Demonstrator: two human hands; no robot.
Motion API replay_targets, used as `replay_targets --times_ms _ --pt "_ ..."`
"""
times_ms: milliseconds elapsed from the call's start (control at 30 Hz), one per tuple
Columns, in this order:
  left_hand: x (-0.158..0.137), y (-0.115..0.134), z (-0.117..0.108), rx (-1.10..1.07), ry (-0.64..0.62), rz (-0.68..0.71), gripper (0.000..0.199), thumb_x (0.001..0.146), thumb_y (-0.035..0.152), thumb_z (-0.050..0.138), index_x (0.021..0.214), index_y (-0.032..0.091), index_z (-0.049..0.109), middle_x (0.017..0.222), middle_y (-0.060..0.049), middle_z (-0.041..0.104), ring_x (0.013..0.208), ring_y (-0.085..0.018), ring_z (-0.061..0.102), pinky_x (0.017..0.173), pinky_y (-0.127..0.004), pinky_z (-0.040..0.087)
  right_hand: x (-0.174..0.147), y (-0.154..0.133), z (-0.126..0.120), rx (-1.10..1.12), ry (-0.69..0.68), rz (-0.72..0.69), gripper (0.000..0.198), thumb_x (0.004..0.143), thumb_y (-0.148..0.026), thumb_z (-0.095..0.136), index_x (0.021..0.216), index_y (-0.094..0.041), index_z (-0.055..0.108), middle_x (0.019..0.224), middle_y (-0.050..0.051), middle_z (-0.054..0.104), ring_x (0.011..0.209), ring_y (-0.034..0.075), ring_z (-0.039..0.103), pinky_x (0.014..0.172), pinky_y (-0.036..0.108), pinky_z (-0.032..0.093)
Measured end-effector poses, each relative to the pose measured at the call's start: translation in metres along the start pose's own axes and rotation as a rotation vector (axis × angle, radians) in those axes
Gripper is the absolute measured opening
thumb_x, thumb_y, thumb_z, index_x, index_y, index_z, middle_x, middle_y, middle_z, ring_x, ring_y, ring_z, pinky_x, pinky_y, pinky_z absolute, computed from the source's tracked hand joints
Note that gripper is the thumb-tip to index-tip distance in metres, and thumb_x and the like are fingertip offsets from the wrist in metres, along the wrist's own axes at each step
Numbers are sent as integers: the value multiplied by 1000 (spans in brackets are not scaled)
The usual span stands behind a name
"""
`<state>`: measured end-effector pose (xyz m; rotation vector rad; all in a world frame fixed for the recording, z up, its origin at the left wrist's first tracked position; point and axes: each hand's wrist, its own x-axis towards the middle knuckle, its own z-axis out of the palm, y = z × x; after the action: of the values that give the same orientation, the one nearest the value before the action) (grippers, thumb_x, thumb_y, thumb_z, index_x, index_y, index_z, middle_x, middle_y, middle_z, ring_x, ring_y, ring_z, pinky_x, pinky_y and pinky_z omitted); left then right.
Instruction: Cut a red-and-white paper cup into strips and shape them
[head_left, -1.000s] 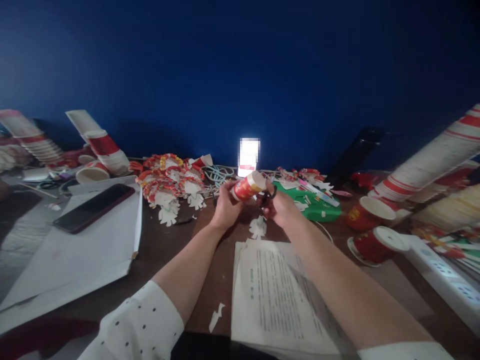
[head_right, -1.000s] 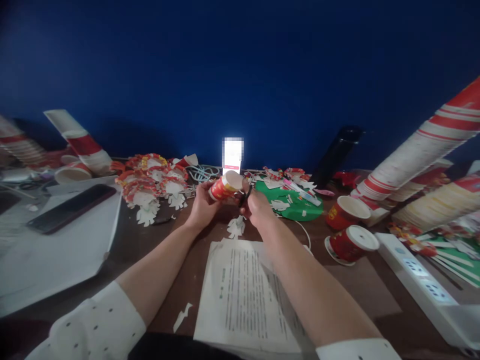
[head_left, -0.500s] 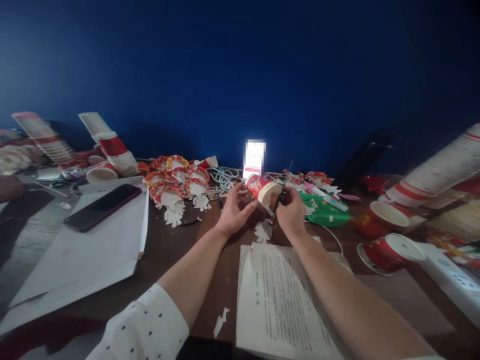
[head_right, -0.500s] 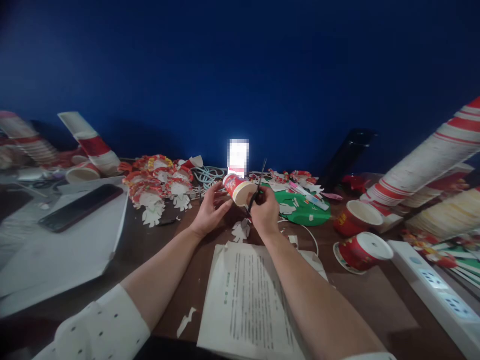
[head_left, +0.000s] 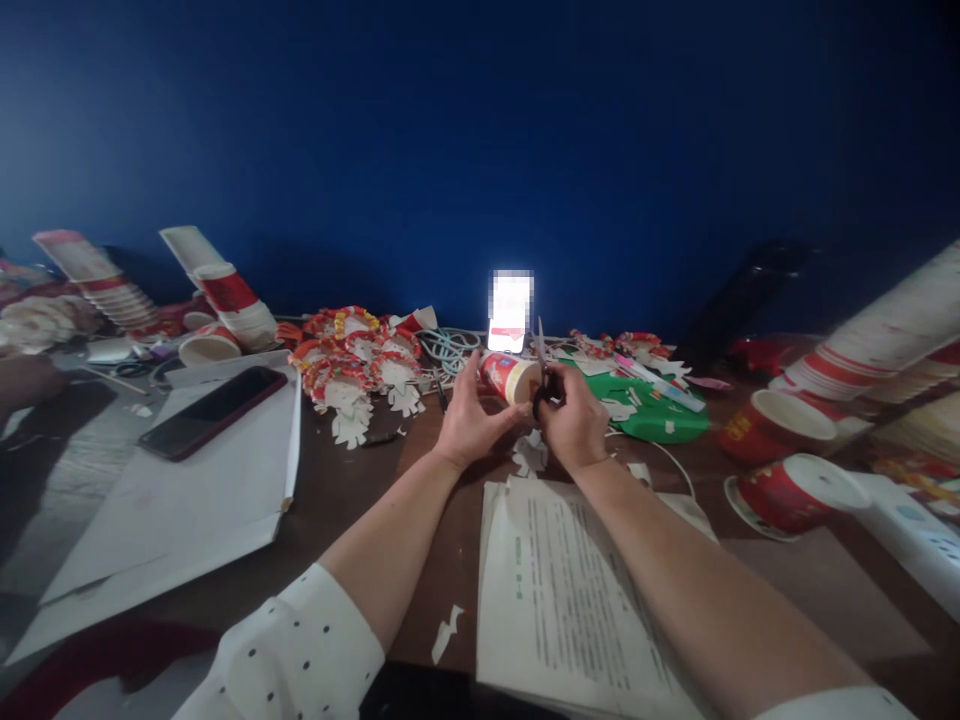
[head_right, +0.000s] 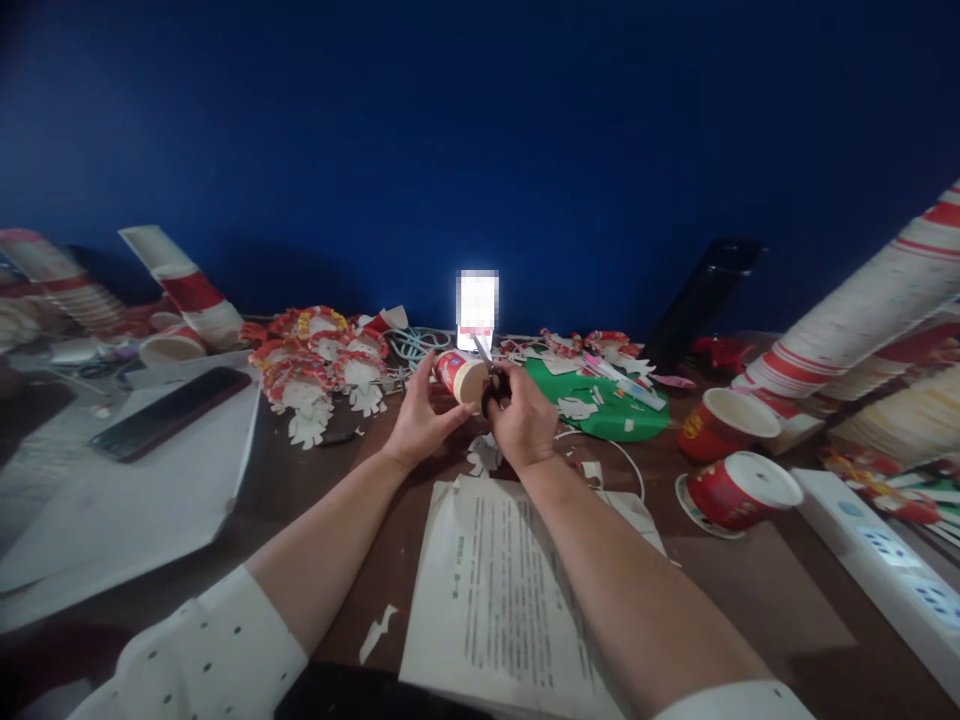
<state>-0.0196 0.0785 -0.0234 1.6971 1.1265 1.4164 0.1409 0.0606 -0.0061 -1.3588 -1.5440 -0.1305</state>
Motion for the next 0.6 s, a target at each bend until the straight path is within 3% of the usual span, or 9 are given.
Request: replay_targets --times_ms 133,267,467,600 --pt "0 -2 1 12 25 -27 91 70 23 71 149 29 25 147 -16 32 106 -22 60 90 -39 53 1 0 2 119 7 101 35 75 -25 62 110 -25 61 105 7 70 92 25 66 85 40 51" --pt "1 -6 3 -99 -21 5 88 72 15 65 149 26 23 150 -17 31 108 -21 60 92 -38 53 2 3 3 318 -42 190 50 72 -23 65 121 -23 54 110 9 68 97 25 66 89 43 52" --pt "5 -11 6 -230 -84 41 87 74 10 64 149 20 23 148 -19 39 113 -24 60 101 -44 47 0 -1 3 686 -155 272 64 70 -22 70 129 -24 46 124 10 63 105 22 64 89 39 54" --pt "7 -12 7 -302 -90 26 82 75 8 60 148 18 25 146 -17 43 120 -24 57 104 -42 45 0 -6 5 804 -177 316 67 67 -23 74 127 -24 47 125 10 62 106 22 64 91 39 54"
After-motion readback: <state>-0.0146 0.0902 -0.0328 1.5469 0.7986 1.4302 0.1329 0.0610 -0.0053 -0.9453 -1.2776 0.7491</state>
